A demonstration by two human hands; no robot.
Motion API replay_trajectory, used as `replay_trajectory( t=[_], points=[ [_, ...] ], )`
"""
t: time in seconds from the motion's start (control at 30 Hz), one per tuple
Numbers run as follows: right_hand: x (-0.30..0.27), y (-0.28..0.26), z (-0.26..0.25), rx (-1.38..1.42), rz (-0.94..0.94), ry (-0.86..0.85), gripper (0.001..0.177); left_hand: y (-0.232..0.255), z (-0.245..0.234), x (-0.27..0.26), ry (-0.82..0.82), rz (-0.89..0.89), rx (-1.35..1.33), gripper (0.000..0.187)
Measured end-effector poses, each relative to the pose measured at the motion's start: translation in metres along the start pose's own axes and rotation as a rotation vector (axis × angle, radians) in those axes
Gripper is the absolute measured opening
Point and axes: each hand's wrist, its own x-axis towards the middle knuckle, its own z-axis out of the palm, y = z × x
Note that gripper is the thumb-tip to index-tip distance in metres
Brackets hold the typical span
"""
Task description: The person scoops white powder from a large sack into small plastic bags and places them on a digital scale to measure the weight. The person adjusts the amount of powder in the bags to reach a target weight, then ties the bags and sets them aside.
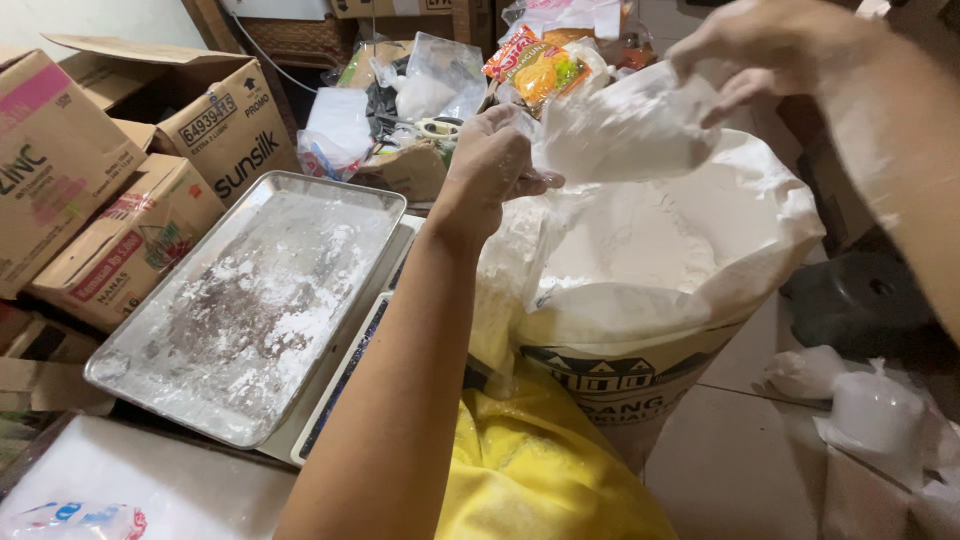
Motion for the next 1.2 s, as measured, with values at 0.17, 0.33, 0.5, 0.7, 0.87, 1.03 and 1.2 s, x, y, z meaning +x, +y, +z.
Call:
replay_trajectory(
  t=[0.17, 0.33, 0.5, 0.7, 0.87, 1.03, 1.2],
  points=[
    [-0.043, -0.054, 0.061, -0.38, -0.308, 0.119, 0.072, 0.001, 0.001, -0.003, -0.086, 0.017, -0.062, 0.08],
    [-0.083, -0.073, 0.088, -0.6, -0.793, 0.253, 0.074, 0.005, -0.002, -0.011, -0.073, 0.044, -0.037, 0.088],
    [-0.094, -0.072, 0.088, -0.519, -0.944, 0.321, 0.077, 0.006, -0.008, -0.018, -0.086, 0.084, -0.074, 0.087],
    [-0.094, -0.056, 0.076, -0.452, -1.004, 0.392, 0.072, 0.004, -0.011, -0.021, -0.095, 0.074, -0.102, 0.072],
    [-0.09, -0.048, 0.067, -0.389, -1.077, 0.43, 0.069, 0.005, -0.017, -0.024, -0.086, 0.098, -0.05, 0.068],
    [-0.095, -0.043, 0.061, -0.325, -1.142, 0.488, 0.066, 0.005, -0.017, -0.024, 0.012, 0.034, -0.079, 0.082],
    [-0.091, -0.036, 0.048, -0.146, -0.54, 0.3, 0.056, 0.003, -0.016, -0.023, 0.047, 0.011, -0.072, 0.091]
  ],
)
